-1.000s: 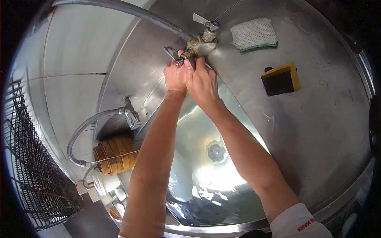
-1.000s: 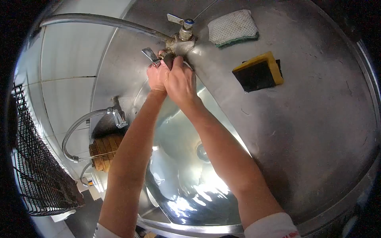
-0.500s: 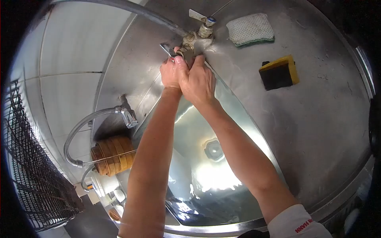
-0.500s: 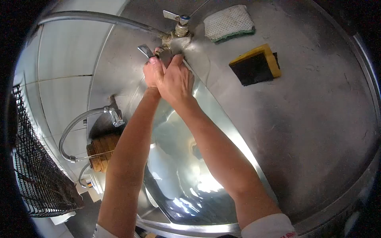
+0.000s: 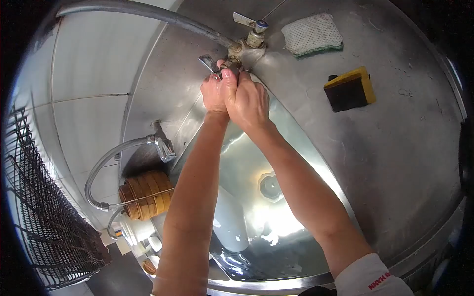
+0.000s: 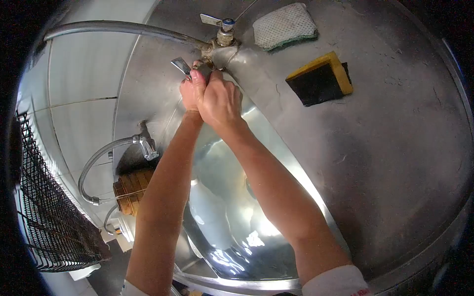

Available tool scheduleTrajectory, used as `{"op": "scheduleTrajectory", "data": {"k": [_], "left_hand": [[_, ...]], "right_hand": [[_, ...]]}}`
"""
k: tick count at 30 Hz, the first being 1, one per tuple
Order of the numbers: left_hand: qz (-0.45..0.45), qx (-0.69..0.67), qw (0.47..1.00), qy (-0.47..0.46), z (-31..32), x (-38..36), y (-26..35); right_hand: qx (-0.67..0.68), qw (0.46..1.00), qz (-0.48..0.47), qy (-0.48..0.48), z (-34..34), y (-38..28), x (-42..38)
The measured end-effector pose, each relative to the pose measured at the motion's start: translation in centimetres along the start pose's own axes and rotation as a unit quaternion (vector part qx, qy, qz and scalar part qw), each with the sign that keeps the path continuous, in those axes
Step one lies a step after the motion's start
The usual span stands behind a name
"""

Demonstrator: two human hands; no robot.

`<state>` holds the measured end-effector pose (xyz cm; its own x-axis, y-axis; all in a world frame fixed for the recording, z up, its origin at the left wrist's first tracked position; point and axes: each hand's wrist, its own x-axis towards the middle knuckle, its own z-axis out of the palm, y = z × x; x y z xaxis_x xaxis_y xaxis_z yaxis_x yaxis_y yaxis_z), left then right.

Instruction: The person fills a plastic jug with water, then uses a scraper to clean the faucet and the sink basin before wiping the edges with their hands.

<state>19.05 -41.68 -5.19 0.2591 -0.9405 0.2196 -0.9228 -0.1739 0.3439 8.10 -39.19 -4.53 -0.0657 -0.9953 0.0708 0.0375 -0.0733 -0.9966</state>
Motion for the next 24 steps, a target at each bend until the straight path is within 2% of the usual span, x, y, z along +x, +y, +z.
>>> {"op": "scheduleTrajectory", "data": {"k": [3, 6, 9, 12, 15, 18, 21, 24], "left_hand": [[0.001, -0.033, 0.999, 0.002, -0.2, -0.3, 0.4], [-0.079, -0.026, 0.996, -0.021, -0.6, -0.2, 1.7], [-0.047, 0.018, 0.999, -0.021, -0.9, -0.5, 2.4], [-0.056, -0.013, 0.998, -0.005, -0.4, -0.3, 1.9], [-0.068, 0.005, 0.998, 0.006, -0.5, -0.4, 2.2], [-0.041, 0.026, 0.999, 0.000, -0.5, -0.5, 1.8], [-0.019, 0.013, 1.000, 0.011, -0.4, -0.4, 1.5], [-0.161, 0.022, 0.987, -0.008, -0.5, 0.0, 2.9]], "right_hand": [[-0.031, 0.999, 0.029, -0.012, 0.2, 0.0, 0.0], [-0.014, 0.997, 0.081, -0.002, 0.6, 0.1, 0.4], [-0.032, 0.998, 0.049, 0.006, 0.3, 0.2, 0.5], [-0.002, 0.998, 0.047, 0.032, 0.2, -0.2, 0.4], [0.055, 0.998, -0.031, 0.014, -0.8, -0.3, 0.2], [0.000, 0.998, 0.012, -0.058, -1.3, 0.1, 0.4], [0.049, 0.997, -0.052, -0.021, -0.8, 0.8, 0.4], [0.026, 0.998, 0.048, 0.006, 0.4, 1.0, 0.8]]}}
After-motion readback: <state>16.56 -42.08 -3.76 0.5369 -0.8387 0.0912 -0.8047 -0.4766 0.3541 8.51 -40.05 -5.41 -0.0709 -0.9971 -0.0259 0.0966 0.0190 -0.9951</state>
